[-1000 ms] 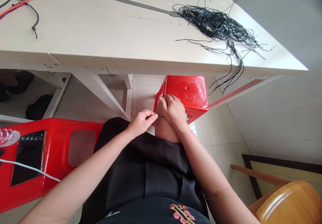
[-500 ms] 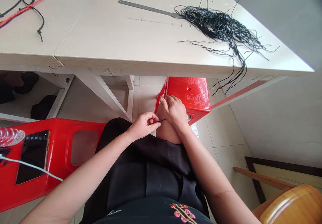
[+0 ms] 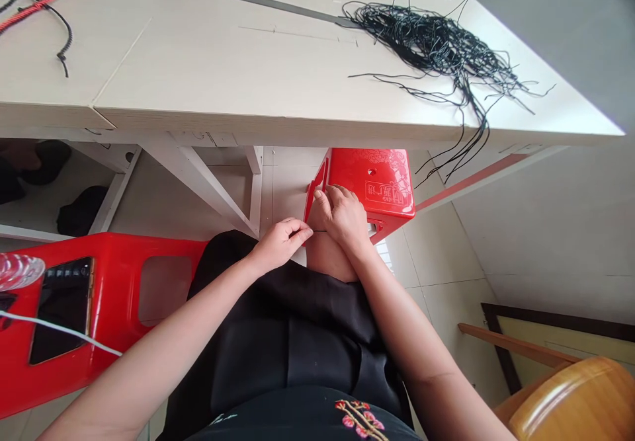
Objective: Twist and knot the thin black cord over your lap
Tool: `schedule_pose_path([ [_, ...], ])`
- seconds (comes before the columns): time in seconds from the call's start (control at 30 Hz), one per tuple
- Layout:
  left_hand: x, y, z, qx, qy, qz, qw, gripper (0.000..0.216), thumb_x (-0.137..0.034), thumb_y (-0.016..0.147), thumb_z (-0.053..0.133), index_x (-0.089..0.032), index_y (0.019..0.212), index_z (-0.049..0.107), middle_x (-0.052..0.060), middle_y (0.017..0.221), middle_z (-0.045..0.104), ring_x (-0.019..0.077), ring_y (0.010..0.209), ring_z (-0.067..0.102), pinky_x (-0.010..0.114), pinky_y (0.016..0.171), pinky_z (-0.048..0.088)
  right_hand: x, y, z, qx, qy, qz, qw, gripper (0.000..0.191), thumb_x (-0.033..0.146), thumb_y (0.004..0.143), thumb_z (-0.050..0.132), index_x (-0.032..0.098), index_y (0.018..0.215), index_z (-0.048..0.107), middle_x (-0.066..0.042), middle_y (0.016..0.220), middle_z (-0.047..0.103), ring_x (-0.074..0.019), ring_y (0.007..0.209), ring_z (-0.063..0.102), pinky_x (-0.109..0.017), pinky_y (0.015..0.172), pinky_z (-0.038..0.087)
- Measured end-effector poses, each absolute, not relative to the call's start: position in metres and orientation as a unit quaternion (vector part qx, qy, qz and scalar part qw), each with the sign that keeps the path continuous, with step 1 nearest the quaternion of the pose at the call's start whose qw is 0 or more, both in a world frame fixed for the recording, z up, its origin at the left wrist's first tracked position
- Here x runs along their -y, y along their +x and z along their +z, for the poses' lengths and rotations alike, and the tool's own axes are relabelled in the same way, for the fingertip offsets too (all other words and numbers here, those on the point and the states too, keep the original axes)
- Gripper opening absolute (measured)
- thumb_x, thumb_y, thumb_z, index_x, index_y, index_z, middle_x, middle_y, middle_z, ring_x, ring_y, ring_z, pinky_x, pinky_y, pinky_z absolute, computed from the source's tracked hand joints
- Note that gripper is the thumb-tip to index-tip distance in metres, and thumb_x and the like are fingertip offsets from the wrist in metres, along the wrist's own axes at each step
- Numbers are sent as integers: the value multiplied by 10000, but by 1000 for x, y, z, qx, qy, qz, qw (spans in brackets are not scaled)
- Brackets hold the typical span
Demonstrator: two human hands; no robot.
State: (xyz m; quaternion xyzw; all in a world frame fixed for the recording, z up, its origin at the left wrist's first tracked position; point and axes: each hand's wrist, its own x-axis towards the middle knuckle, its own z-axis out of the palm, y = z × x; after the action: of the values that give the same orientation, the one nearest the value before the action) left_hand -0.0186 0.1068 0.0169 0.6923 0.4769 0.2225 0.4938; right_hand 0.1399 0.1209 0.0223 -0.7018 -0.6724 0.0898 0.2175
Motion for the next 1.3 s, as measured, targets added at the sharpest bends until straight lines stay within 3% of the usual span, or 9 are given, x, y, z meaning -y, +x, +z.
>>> schedule_pose_path([
  [0.27,-101,-17,17,-472,658,232,539,308,-443,844,456,-175,897,600,15,792,608,152,742,546,274,696,439,-120,140,24,672,-702,92,217,505,538,919,266,186,1065,597,-96,1055,638,-243,986,551,-333,796,414],
  [0.43,-99,-15,16,-470,643,245,553,207,-374,769,572,-175,828,572,3,753,582,132,687,533,263,655,439,-119,141,25,671,-701,89,223,483,524,922,277,189,1070,594,-87,1069,636,-246,987,552,-330,786,421],
  [0.73,-102,-14,16,-471,649,245,546,259,-417,816,507,-174,802,595,-21,692,549,112,634,474,243,621,394,-119,143,25,670,-699,100,230,501,527,922,270,176,1054,603,-99,1088,632,-259,989,553,-346,764,432],
  [1.3,-100,-6,12,-456,637,292,548,264,-347,779,581,-161,964,608,32,884,638,133,805,574,254,786,452,-121,148,20,675,-675,121,272,516,499,942,206,190,1062,601,-89,1065,641,-251,1022,559,-376,839,431],
])
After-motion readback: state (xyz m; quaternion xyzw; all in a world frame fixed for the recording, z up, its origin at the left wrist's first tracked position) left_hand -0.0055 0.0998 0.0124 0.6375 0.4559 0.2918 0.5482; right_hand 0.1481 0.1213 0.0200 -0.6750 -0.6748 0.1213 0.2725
